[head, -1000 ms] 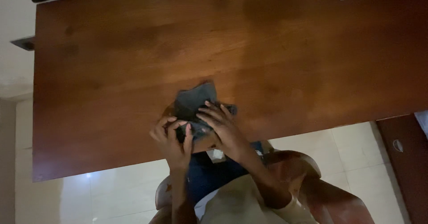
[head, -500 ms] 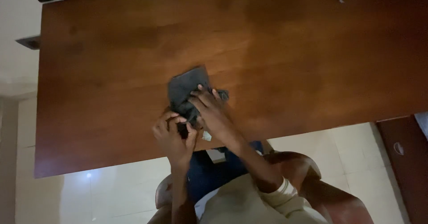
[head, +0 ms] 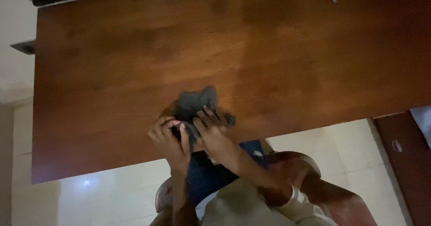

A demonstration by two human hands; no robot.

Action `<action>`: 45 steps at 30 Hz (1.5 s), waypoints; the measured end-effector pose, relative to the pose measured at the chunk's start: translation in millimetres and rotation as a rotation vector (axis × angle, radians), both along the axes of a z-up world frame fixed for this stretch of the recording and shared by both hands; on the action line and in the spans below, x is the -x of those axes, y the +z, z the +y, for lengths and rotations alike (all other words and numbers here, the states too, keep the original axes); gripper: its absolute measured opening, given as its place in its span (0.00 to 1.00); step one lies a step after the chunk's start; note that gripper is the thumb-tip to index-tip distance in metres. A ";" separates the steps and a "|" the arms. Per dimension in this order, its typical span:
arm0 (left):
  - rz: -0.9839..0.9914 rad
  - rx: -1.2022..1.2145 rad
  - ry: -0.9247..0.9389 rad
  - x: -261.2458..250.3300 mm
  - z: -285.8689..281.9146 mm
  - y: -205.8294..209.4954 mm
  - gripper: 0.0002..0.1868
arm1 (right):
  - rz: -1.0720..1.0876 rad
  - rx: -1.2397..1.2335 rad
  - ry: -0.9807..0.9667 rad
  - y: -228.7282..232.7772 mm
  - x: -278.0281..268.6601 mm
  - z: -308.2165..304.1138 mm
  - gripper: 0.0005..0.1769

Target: Wiping a wooden desk with a cloth.

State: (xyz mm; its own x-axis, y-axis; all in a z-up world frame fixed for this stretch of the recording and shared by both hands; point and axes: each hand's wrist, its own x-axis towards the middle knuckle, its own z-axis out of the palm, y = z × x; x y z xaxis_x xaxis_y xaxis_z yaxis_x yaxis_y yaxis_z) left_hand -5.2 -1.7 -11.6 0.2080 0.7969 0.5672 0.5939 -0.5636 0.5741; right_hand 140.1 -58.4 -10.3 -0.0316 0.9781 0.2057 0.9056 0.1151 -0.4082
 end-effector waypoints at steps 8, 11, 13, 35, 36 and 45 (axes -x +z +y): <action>-0.022 0.007 0.015 -3.6 -0.2 6.6 0.07 | -0.109 0.018 0.086 -17.6 -10.1 73.8 0.43; -0.026 0.001 0.019 -3.6 -3.2 16.3 0.11 | -0.185 0.289 0.099 46.1 -7.8 95.2 0.52; -0.050 0.003 0.023 -2.3 -4.7 17.2 0.15 | -0.211 0.475 0.104 56.7 -5.2 108.7 0.61; -0.180 0.023 0.038 -2.5 -2.5 12.2 0.07 | -0.332 0.263 -0.143 18.0 -30.3 249.2 0.49; -0.178 0.003 0.031 -1.5 -1.4 12.6 0.07 | -0.384 0.229 -0.150 14.8 -33.2 258.4 0.49; -0.194 0.081 0.089 -2.2 -5.5 9.7 0.08 | -0.326 0.139 -0.234 2.9 -66.9 337.8 0.50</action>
State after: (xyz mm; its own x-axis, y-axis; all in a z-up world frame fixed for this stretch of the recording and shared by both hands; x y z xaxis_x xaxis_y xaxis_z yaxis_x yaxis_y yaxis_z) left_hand -3.0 -7.3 -2.0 0.0277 0.8517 0.5233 0.5130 -0.4614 0.7238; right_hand 207.0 279.4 -7.4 0.1527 0.9844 0.0868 0.9851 -0.1447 -0.0929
